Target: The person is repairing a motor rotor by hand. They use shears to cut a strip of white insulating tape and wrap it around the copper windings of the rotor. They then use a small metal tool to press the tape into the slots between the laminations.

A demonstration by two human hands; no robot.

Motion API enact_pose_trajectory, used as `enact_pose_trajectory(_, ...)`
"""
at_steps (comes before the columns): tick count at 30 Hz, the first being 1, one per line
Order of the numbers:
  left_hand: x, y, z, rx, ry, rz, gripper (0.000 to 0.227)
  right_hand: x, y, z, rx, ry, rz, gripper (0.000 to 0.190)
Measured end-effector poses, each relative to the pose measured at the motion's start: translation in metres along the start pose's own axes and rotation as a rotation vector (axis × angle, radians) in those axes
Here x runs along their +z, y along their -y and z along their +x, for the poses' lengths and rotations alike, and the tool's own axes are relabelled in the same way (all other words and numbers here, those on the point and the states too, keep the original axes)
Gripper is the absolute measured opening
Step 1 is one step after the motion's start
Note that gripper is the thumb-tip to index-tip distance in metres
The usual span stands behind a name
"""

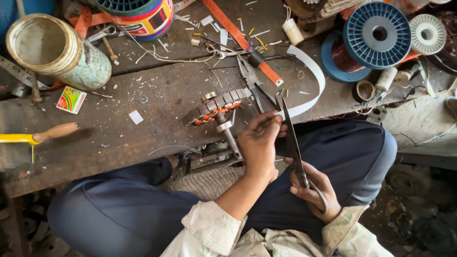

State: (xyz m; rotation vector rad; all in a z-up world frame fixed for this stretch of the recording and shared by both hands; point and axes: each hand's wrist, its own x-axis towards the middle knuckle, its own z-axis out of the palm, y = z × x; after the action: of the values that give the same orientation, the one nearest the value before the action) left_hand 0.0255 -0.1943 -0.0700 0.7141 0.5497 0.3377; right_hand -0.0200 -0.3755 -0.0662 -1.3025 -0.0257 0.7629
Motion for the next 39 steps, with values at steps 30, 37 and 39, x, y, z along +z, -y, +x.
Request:
enact_pose_trajectory(30,-0.004,0.014,0.008,0.009,-0.035,-0.014,0.018,-0.017,-0.022,0.009,0.0,-0.025,-0.05,0.065)
enact_pose_trajectory(37,-0.001,0.006,0.004,-0.013,-0.033,-0.003,0.017,-0.001,-0.011,0.009,0.047,-0.075,0.086,0.069)
enact_pose_trajectory(39,0.0,0.008,0.001,0.007,-0.04,0.004,0.016,0.007,-0.003,0.007,0.022,-0.097,0.078,0.07)
